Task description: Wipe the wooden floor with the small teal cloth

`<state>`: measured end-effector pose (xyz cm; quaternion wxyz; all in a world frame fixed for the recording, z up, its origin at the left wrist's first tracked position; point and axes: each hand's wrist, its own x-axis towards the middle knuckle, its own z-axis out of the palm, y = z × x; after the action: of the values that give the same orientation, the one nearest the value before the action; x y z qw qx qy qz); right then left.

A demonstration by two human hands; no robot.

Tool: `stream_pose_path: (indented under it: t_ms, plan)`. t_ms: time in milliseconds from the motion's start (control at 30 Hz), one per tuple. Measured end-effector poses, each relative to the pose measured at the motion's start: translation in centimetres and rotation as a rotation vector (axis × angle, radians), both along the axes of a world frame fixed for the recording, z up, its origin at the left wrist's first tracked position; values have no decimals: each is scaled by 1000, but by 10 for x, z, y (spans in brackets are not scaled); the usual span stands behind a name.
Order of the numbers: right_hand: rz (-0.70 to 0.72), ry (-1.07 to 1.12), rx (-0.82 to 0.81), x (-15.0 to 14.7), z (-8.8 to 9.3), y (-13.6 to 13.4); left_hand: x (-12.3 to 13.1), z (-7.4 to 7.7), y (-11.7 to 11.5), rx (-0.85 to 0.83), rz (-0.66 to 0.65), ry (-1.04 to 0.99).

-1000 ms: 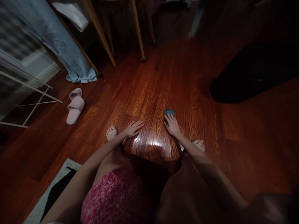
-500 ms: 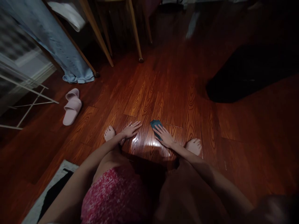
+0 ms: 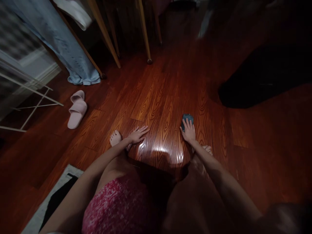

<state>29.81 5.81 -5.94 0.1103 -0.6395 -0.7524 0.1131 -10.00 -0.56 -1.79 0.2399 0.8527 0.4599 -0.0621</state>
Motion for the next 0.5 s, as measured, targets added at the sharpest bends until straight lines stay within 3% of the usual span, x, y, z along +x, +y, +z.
stream_pose_path:
  t_ms: [133,300,400,500]
  plan:
    - [25,-21,4,-3,0,-46,0,0,-1,-2,7,5]
    - [394,81,-167,-44,19,-77,-1,2,-1,-10,3,28]
    - [472,241,-313,-69,56,-68,-1,2,0,-4,-3,19]
    - [382,510,-172,-76,108,-55,-1,1,0,-10,-3,12]
